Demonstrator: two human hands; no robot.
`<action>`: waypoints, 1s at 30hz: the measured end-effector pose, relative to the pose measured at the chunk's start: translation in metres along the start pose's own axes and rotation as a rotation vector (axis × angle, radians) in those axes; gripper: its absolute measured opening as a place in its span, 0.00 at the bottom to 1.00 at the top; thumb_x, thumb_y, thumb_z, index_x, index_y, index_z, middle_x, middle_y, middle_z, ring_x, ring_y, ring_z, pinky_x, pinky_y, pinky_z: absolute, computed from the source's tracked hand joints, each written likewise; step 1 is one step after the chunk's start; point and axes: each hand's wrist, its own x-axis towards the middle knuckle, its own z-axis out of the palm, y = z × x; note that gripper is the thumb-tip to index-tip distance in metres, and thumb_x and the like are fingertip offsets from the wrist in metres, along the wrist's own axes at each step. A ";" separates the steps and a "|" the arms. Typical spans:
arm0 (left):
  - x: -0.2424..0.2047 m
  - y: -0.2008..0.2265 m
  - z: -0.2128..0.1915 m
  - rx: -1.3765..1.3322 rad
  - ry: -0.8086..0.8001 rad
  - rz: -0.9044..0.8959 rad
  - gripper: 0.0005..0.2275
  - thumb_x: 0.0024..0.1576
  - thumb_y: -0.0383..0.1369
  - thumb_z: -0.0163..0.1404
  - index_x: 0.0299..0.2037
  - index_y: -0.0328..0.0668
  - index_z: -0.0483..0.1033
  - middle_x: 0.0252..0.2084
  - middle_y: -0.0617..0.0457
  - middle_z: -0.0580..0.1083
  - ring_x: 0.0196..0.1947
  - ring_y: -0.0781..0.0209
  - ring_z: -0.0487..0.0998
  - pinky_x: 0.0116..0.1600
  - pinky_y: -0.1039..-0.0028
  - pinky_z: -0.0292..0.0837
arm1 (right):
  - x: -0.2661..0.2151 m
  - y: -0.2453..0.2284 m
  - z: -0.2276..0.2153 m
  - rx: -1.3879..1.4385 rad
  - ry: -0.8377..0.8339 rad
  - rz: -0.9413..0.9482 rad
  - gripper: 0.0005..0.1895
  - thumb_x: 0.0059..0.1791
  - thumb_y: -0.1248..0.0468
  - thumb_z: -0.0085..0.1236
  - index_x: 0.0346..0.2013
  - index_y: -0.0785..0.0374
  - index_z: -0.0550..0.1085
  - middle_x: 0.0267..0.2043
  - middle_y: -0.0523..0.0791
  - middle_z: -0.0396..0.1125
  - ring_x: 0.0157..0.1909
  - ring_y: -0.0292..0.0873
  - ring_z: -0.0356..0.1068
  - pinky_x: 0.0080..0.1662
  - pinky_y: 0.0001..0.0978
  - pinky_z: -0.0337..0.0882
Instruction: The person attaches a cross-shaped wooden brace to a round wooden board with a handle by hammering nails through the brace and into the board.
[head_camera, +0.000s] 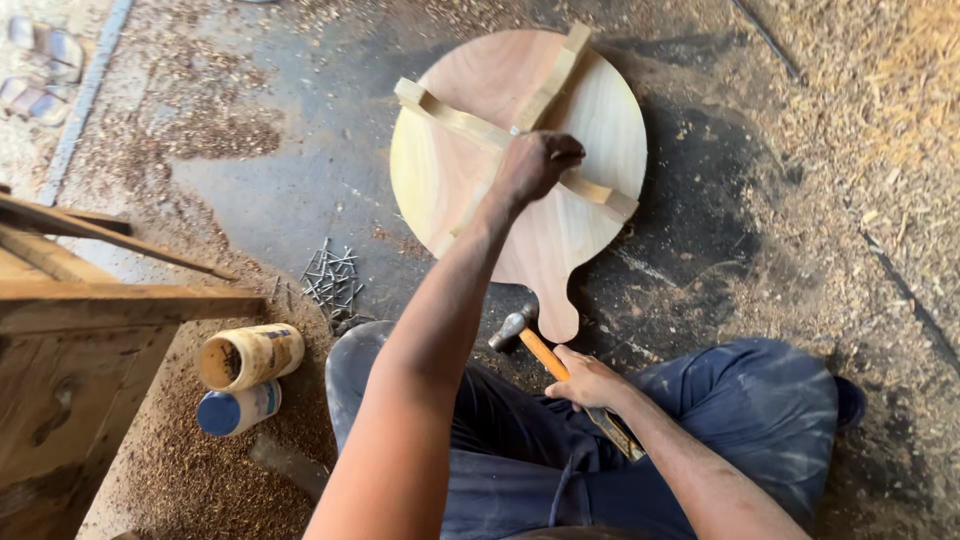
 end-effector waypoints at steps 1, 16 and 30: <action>0.004 -0.003 0.003 0.019 -0.019 0.022 0.05 0.54 0.33 0.60 0.38 0.46 0.85 0.40 0.49 0.82 0.38 0.51 0.84 0.45 0.65 0.78 | -0.003 -0.003 -0.001 0.009 -0.009 -0.025 0.32 0.47 0.57 0.66 0.58 0.68 0.64 0.43 0.52 0.73 0.23 0.38 0.71 0.33 0.36 0.73; -0.007 -0.028 0.017 0.070 -0.083 0.117 0.05 0.59 0.32 0.56 0.41 0.43 0.83 0.41 0.54 0.82 0.42 0.58 0.84 0.49 0.68 0.81 | -0.010 -0.027 -0.012 0.011 -0.050 0.111 0.46 0.48 0.57 0.63 0.72 0.62 0.47 0.48 0.50 0.70 0.26 0.40 0.73 0.34 0.37 0.76; -0.014 -0.029 0.024 0.187 -0.063 0.271 0.07 0.62 0.27 0.51 0.45 0.45 0.82 0.44 0.53 0.82 0.48 0.56 0.83 0.68 0.56 0.68 | -0.009 -0.022 -0.010 0.029 -0.071 0.134 0.45 0.47 0.57 0.62 0.72 0.61 0.49 0.58 0.49 0.67 0.32 0.45 0.75 0.40 0.38 0.77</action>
